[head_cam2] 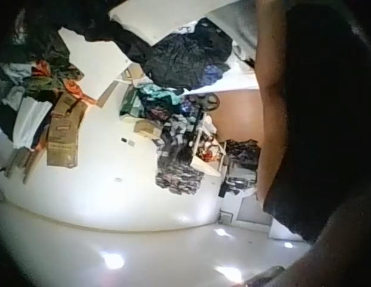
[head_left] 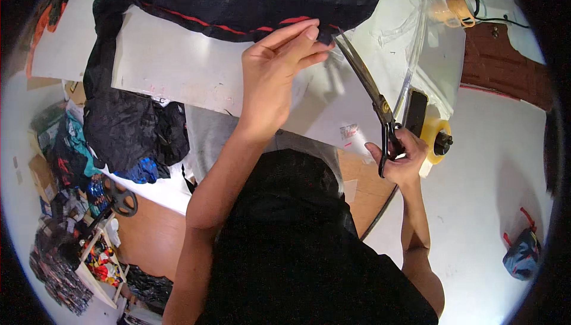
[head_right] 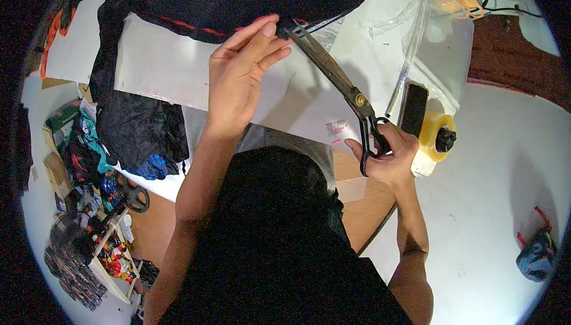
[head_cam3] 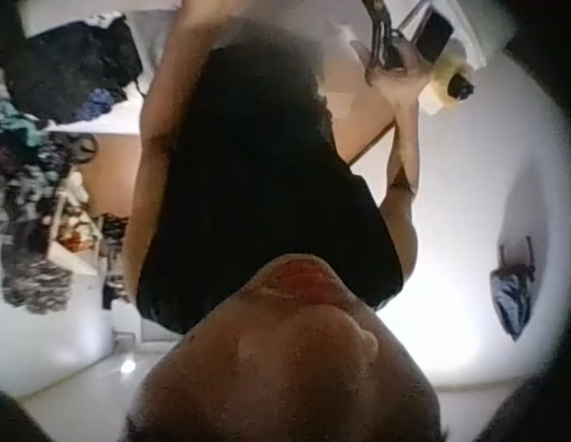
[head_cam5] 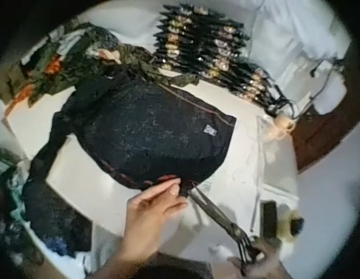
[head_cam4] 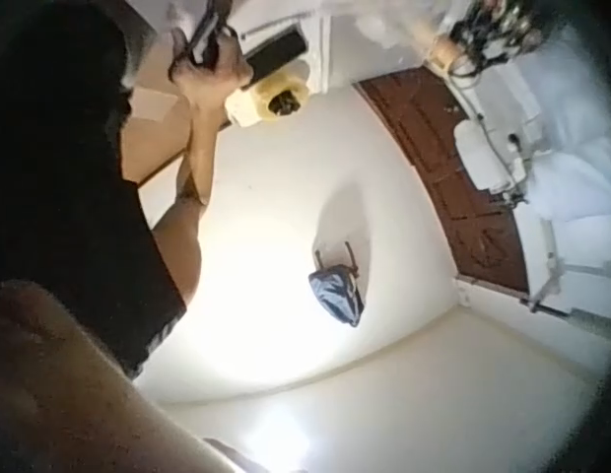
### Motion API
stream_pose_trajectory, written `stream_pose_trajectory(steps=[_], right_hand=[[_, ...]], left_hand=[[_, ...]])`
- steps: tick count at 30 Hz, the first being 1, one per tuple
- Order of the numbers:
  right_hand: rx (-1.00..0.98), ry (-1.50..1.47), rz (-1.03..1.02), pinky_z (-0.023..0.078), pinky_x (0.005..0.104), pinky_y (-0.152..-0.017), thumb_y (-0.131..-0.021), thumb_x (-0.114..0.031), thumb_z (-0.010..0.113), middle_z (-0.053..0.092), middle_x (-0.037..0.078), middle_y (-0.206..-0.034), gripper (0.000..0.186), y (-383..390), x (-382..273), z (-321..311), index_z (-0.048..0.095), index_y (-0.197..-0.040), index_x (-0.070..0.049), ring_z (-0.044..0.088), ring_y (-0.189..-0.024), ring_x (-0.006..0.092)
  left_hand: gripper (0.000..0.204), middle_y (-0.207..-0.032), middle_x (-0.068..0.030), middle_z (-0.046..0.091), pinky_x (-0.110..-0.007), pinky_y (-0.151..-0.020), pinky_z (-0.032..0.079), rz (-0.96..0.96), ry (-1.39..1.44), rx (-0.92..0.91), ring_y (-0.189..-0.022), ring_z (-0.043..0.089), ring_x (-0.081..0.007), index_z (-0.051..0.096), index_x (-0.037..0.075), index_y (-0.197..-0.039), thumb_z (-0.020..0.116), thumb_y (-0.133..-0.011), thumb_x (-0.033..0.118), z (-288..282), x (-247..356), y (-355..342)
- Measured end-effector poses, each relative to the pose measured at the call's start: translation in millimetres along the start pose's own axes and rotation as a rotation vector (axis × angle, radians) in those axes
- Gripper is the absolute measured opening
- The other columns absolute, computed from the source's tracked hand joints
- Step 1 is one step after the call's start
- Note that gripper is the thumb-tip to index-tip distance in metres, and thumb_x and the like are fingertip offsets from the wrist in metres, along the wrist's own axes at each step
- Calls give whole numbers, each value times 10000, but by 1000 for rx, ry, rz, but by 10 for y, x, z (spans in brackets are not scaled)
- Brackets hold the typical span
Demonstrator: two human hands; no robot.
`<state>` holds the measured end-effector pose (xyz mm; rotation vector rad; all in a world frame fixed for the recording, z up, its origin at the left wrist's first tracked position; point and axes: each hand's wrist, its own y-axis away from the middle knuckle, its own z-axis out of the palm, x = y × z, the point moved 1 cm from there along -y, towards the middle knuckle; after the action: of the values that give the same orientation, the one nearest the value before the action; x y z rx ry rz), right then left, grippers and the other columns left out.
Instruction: Cutting and trimming labels and fabric from a black jersey using scissors.
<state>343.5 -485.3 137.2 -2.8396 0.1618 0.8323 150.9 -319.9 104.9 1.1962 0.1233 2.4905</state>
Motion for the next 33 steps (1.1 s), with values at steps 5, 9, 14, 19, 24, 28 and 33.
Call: stream_pose_trajectory(steps=[5,9,14,19,24,28,33], right_hand=[[54,141,-153,324,219,-382,-551,-166,859,471,32,-519,365,-140,-38,-150,533,-658,-44,405,-405,100],[138,271,-285,314,218,-363,-549,-122,831,429,22,-507,326,-183,4,-249,543,-666,-25,399,-398,105],[180,386,-377,327,229,-368,-550,-103,807,440,11,-515,288,-210,33,-311,566,-686,-23,407,-393,118],[188,444,-402,329,241,-375,-564,-103,794,443,18,-519,262,-211,80,-339,578,-695,-32,414,-395,131],[154,452,-384,326,253,-373,-586,-112,777,455,26,-526,237,-209,115,-361,583,-699,-35,436,-400,143],[179,450,-416,341,261,-372,-591,-104,779,481,29,-536,245,-214,132,-350,558,-676,-45,446,-402,141],[101,440,-386,391,279,-400,-611,-122,717,502,49,-565,198,-171,189,-386,587,-728,-26,502,-436,175]], left_hand=[[234,-929,-103,646,-339,-817,538,-2,106,-29,-829,650,-202,599,-40,-1098,574,-887,59,67,9,13],[236,-960,-116,648,-352,-820,539,-1,104,-29,-865,654,-224,593,-43,-1106,562,-887,39,84,10,49],[237,-986,-127,650,-351,-825,540,13,88,-35,-922,652,-248,592,-43,-1104,566,-881,32,86,29,76],[240,-989,-125,649,-356,-838,540,5,87,-52,-923,652,-244,591,-40,-1108,566,-882,35,108,40,93],[233,-976,-124,647,-367,-854,540,10,114,-52,-900,653,-230,595,-40,-1101,565,-881,33,100,19,96],[230,-958,-120,645,-376,-856,543,10,127,-63,-879,654,-214,597,-42,-1093,573,-876,29,95,2,99],[226,-944,-116,643,-376,-855,543,3,164,-63,-865,652,-205,598,-46,-1087,573,-877,32,95,-2,105]])
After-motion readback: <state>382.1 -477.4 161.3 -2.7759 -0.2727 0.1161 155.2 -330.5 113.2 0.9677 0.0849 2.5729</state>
